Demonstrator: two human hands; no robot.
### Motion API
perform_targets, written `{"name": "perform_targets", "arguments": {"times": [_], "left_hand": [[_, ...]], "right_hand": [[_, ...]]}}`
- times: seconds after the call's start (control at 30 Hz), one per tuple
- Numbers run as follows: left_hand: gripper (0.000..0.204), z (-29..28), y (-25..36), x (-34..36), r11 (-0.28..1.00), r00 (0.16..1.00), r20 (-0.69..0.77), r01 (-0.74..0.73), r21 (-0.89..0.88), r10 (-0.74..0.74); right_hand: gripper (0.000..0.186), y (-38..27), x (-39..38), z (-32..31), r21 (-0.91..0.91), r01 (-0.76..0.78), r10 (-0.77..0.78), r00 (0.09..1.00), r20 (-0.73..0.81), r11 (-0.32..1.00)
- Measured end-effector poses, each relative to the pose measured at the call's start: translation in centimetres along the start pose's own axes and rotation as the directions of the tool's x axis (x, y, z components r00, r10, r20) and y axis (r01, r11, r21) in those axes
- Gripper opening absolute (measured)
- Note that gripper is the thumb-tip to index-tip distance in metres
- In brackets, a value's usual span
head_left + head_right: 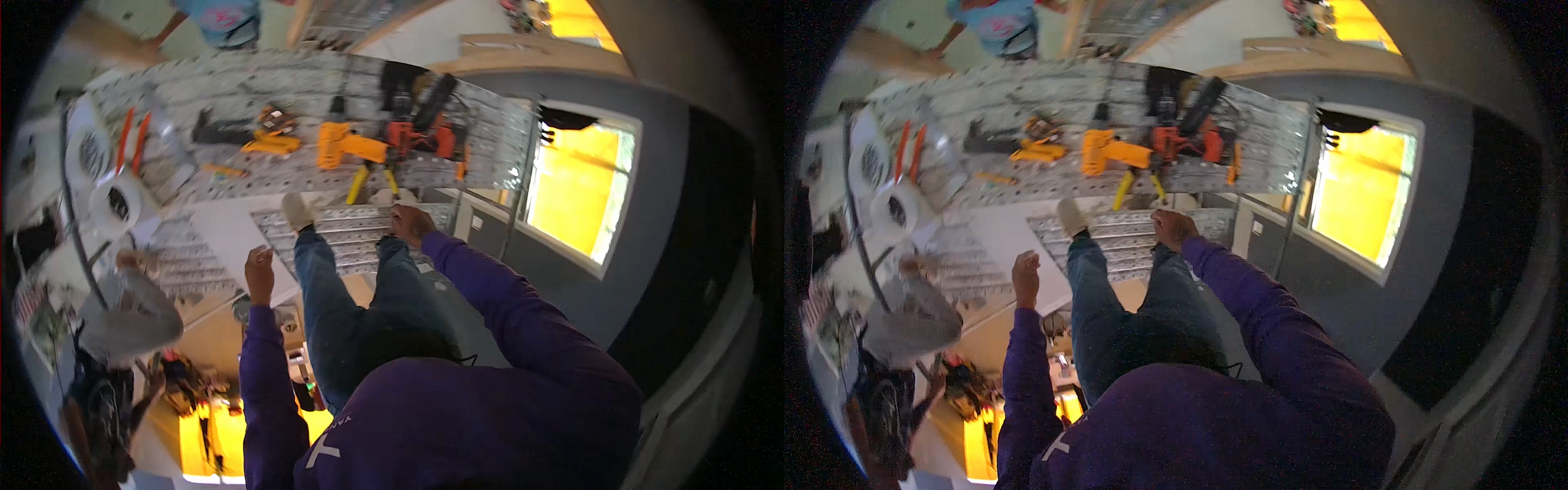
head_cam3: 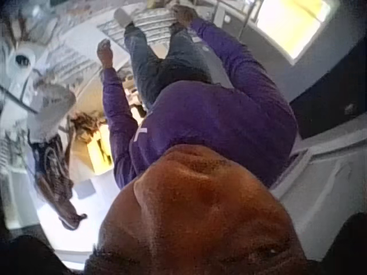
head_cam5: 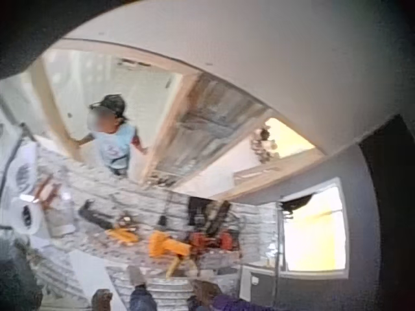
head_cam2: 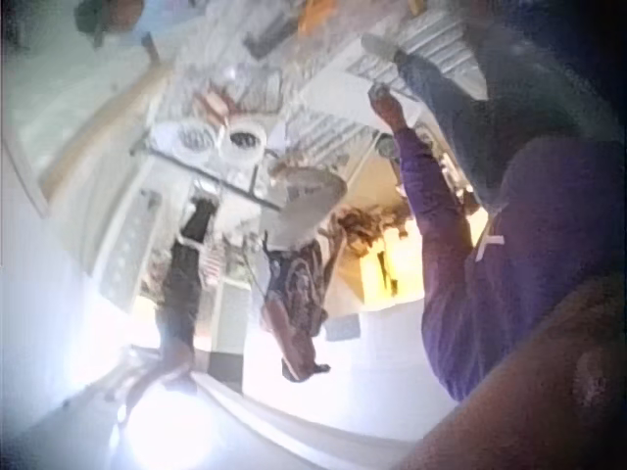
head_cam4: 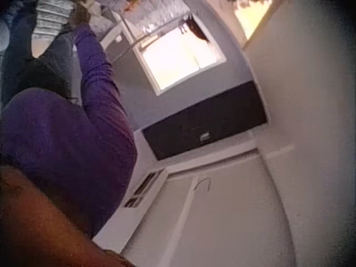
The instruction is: Installing and securing a drywall panel onto a ceiling frame using a drill and screws.
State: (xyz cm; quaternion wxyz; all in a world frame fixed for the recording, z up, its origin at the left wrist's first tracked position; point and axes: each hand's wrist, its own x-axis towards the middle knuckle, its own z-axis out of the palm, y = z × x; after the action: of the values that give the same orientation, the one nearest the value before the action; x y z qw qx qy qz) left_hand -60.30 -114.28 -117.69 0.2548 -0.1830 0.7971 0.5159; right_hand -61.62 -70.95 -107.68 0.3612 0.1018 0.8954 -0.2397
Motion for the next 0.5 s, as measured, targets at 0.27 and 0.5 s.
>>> {"name": "perform_targets", "arguments": {"times": [0.27,0.5], "left_hand": [[0.026,4.7,-2.3,-6.0,0.972,0.954,0.3,-0.079,0.222,0.009],[0.03,3.7,-9.0,-19.6,0.791,0.907,0.421,-0.237,0.564,-0.029]], "right_hand": [[0.025,18.1,1.1,-4.1,0.041,-0.102,0.109,0.864,-0.492,0.994],[0.028,15.3,21.2,-14.1,-0.062,0.017,-0.055,0.731,-0.681,0.998]]}}
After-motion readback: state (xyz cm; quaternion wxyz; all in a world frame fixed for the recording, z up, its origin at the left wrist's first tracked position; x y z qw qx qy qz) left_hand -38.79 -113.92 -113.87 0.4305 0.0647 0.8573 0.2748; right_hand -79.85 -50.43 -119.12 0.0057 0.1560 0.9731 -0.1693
